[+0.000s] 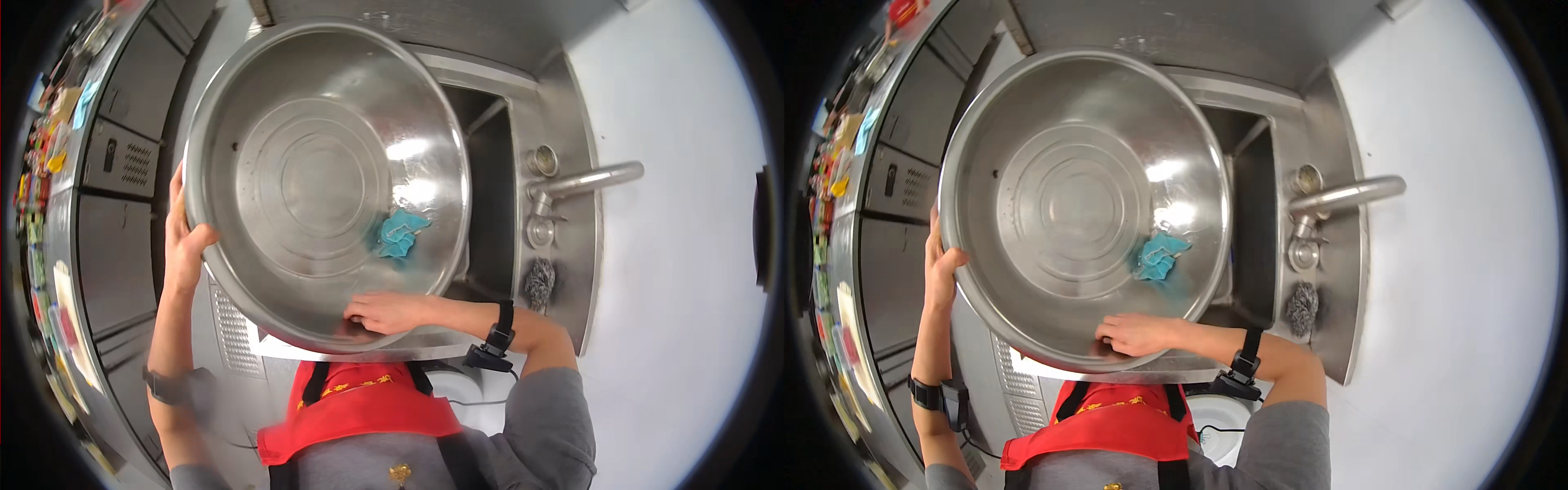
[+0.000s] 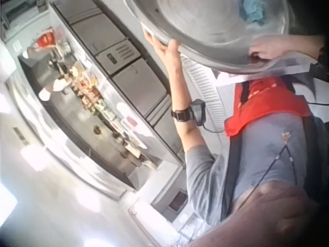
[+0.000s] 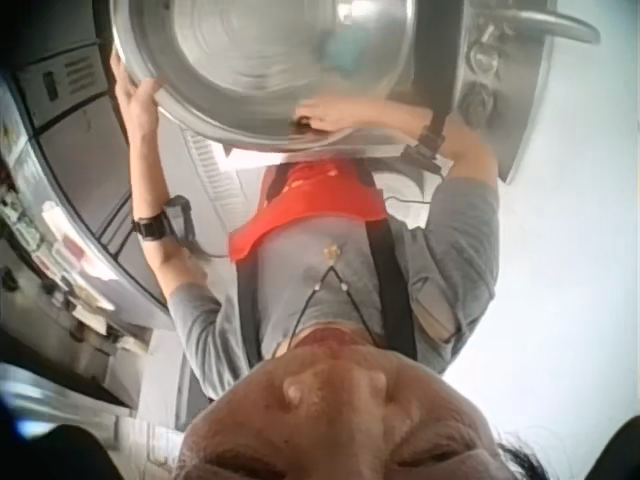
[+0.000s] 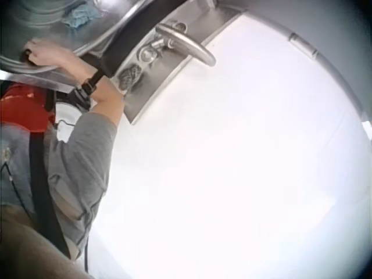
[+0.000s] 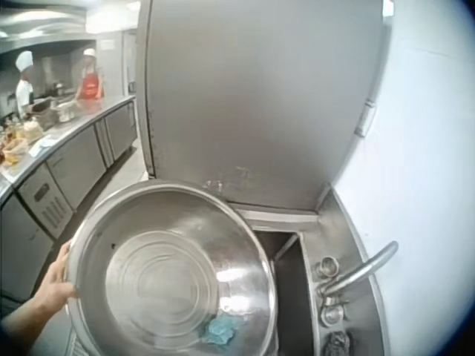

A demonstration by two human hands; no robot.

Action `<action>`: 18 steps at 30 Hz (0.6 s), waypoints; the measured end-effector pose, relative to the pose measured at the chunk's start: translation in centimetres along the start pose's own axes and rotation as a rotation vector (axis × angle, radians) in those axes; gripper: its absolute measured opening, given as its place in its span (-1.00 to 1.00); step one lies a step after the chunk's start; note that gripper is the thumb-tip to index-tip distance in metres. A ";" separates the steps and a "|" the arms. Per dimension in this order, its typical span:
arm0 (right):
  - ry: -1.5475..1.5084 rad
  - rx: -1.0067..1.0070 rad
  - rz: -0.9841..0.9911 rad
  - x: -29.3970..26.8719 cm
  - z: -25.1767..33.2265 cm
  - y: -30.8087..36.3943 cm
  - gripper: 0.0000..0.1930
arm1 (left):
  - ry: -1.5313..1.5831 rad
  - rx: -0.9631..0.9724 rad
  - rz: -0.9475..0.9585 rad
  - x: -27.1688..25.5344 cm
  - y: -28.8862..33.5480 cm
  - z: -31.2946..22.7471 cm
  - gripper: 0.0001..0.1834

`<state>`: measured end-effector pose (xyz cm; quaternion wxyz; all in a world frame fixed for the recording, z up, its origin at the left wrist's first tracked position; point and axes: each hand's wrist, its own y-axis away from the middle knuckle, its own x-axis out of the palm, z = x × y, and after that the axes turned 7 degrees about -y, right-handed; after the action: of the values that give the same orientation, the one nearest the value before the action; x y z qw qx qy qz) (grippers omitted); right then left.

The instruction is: Cleaning a large stainless steel mixing bowl in a kitchen sink using a blue sponge.

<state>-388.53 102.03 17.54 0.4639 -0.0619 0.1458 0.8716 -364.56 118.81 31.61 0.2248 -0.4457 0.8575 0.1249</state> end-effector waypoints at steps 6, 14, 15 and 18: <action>-0.096 -0.061 -0.200 1.6 0.1 4.3 -0.79 | 0.052 -0.012 0.048 0.8 0.1 0.6 -0.20; -0.068 0.061 -0.801 4.5 1.2 11.6 -0.80 | 0.188 -0.024 0.108 1.4 -1.3 2.4 -0.33; -0.125 0.092 -0.947 5.2 1.7 13.1 -0.80 | 0.233 -0.016 0.119 1.2 -1.5 2.9 -0.39; -0.437 0.201 -1.287 9.6 2.7 17.3 -0.78 | 0.259 -0.073 0.175 -1.2 -3.0 6.2 -0.50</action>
<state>-408.15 101.36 21.21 0.9116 0.0844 0.0633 0.3972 -359.80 120.56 26.75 0.0843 -0.3893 0.9098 0.1165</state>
